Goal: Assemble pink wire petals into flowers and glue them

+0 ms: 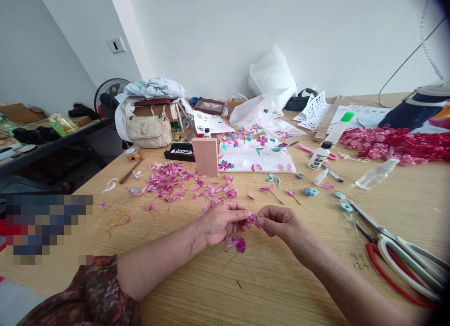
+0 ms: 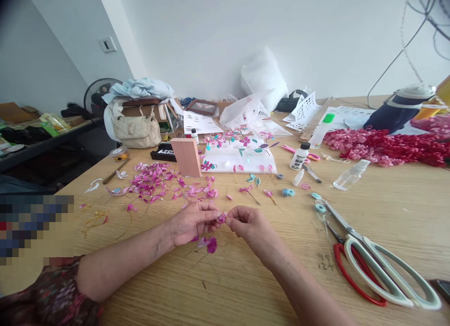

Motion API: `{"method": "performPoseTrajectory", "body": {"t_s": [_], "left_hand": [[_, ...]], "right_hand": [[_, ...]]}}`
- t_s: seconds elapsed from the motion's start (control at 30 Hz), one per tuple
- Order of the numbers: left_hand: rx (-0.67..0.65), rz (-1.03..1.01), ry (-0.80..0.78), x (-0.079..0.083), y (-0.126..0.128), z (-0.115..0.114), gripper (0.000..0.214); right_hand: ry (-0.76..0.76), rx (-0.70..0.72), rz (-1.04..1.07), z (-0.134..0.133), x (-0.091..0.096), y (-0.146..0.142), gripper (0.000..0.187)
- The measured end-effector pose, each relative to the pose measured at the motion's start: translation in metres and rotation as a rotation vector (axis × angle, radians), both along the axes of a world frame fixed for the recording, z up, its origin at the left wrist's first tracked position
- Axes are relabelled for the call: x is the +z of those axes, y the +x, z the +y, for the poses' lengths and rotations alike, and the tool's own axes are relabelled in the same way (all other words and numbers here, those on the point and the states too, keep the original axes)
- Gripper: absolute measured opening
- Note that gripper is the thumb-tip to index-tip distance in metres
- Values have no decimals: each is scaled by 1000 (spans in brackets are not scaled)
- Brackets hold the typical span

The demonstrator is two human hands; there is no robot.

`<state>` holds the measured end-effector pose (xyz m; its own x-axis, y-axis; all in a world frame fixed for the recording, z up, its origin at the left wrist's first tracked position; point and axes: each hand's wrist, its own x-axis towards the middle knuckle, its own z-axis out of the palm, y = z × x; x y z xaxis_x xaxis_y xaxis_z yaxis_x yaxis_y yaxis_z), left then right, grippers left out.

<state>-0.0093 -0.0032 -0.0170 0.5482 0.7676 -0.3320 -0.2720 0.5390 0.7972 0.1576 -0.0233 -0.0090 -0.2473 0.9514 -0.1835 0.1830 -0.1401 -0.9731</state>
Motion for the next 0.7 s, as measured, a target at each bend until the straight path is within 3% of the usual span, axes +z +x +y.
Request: {"method": "performPoseTrajectory", "body": {"t_s": [0.7], "left_hand": [[8, 0, -24, -6, -1, 1, 22]], "right_hand": [[-10, -1, -2, 1, -2, -2, 21]]}}
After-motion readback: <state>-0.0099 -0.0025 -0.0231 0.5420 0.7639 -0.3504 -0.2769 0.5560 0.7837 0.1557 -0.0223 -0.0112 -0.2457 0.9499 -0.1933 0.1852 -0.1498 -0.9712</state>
